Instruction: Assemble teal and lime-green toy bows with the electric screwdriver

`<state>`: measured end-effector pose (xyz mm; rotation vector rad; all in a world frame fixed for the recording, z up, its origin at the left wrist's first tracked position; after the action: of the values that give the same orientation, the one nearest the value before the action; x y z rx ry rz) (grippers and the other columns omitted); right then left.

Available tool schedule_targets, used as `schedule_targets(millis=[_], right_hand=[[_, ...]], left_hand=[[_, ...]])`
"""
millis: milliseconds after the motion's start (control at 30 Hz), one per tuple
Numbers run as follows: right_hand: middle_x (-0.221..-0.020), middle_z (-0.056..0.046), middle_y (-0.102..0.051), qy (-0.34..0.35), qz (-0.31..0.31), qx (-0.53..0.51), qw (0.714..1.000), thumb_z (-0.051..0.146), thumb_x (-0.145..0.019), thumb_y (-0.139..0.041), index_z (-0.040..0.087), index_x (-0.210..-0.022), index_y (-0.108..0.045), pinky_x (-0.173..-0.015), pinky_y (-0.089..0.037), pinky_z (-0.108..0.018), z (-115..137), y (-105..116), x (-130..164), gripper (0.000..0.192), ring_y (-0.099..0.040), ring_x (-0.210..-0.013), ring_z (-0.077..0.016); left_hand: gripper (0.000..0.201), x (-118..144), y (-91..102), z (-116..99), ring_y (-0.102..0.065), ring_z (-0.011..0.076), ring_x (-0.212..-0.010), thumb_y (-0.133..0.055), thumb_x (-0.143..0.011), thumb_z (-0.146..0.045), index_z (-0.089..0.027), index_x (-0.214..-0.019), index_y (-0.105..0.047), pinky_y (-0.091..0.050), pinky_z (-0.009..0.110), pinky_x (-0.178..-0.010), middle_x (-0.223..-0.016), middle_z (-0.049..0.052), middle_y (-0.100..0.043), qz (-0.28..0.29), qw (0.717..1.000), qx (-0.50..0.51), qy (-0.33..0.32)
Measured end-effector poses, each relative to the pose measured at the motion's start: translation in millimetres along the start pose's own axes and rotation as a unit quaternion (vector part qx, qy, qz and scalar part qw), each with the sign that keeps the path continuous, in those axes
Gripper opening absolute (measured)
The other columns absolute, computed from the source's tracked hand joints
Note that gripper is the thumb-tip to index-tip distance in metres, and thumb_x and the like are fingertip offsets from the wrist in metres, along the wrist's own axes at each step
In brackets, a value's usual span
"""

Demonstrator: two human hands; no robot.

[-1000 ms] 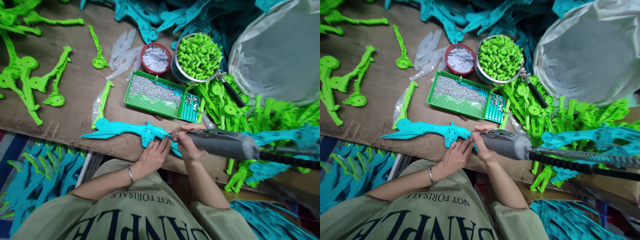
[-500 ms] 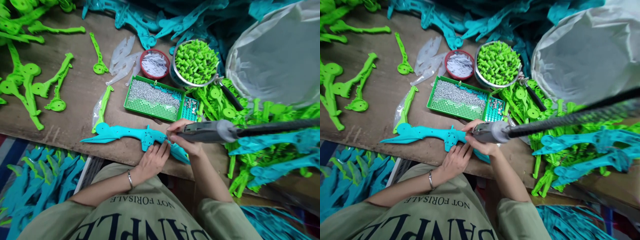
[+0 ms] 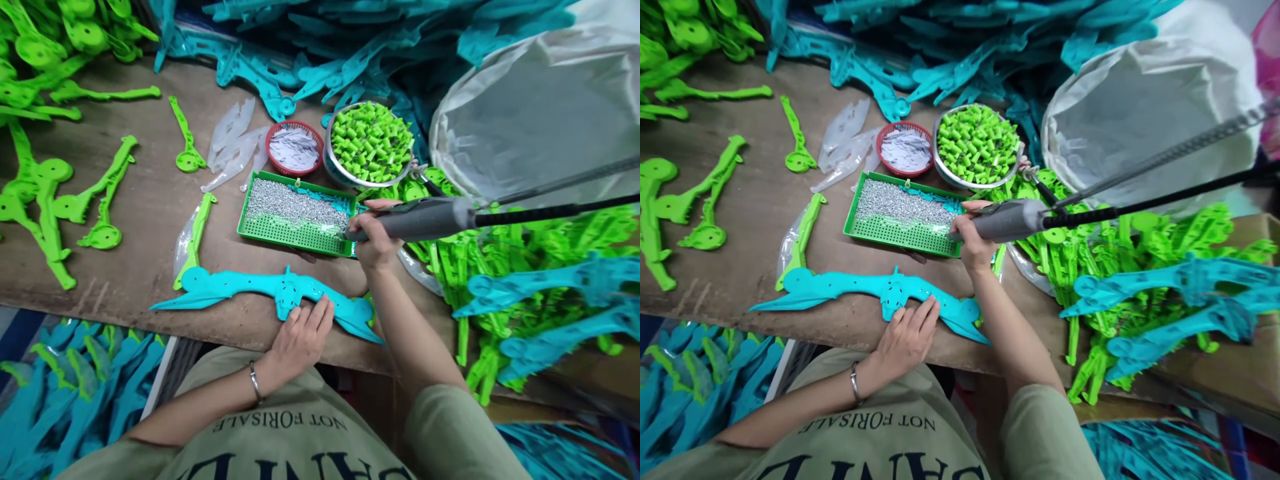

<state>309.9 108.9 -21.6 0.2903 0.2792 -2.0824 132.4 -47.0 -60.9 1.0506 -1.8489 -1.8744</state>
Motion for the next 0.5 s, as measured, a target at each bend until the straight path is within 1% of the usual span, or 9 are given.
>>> schedule_targets(millis=[167,267,367,500], right_hand=[[-0.052,0.009,-0.054,-0.011,-0.007,0.000,1.000,0.039,-0.072,-0.075,0.025,-0.087,-0.062,-0.051,-0.046,-0.032,-4.7,-1.9,-1.6,0.025,-0.054,-0.044,-0.0145],[-0.051,0.009,-0.054,-0.008,-0.003,-0.020,1.000,0.036,-0.070,-0.075,0.025,-0.084,-0.061,-0.050,-0.046,-0.031,-6.7,-2.6,-3.0,0.023,-0.053,-0.043,-0.0140],[-0.049,0.009,-0.053,-0.011,0.001,-0.014,1.000,0.038,-0.068,-0.077,0.025,-0.081,-0.060,-0.047,-0.045,-0.031,-7.6,-4.4,-5.3,0.025,-0.052,-0.041,-0.0141],[-0.050,0.009,-0.052,-0.005,0.005,-0.007,1.000,0.041,-0.069,-0.077,0.025,-0.083,-0.061,-0.048,-0.045,-0.031,1.5,-6.7,-7.7,0.026,-0.051,-0.041,-0.0137]], left_hand=[[0.043,2.4,-3.6,-0.8,-0.065,0.0199,-0.099,-0.055,-0.100,-0.026,-0.011,-0.139,-0.062,-0.044,0.037,-0.095,-0.153,0.018,-0.056,-0.014,1.000,-0.002,-0.002],[0.042,1.9,-3.6,-0.5,-0.065,0.0199,-0.096,-0.056,-0.099,-0.026,-0.011,-0.138,-0.063,-0.044,0.037,-0.092,-0.152,0.018,-0.056,-0.014,1.000,-0.003,-0.005],[0.041,0.7,-2.0,0.0,-0.064,0.0199,-0.095,-0.055,-0.099,-0.026,-0.011,-0.137,-0.064,-0.044,0.037,-0.091,-0.151,0.017,-0.058,-0.016,1.000,0.001,-0.005],[0.040,0.0,-0.3,0.6,-0.064,0.0201,-0.095,-0.054,-0.100,-0.025,-0.011,-0.136,-0.065,-0.043,0.038,-0.093,-0.149,0.015,-0.060,-0.024,1.000,0.012,0.001]])
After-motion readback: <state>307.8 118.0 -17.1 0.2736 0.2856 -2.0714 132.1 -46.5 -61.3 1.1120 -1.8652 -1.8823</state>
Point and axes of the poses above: each hand's wrist, its own x-axis away from the middle knuckle, its own y-axis out of the back of the hand, z = x × y, the point moved 2 cm from there along -x, towards the middle knuckle
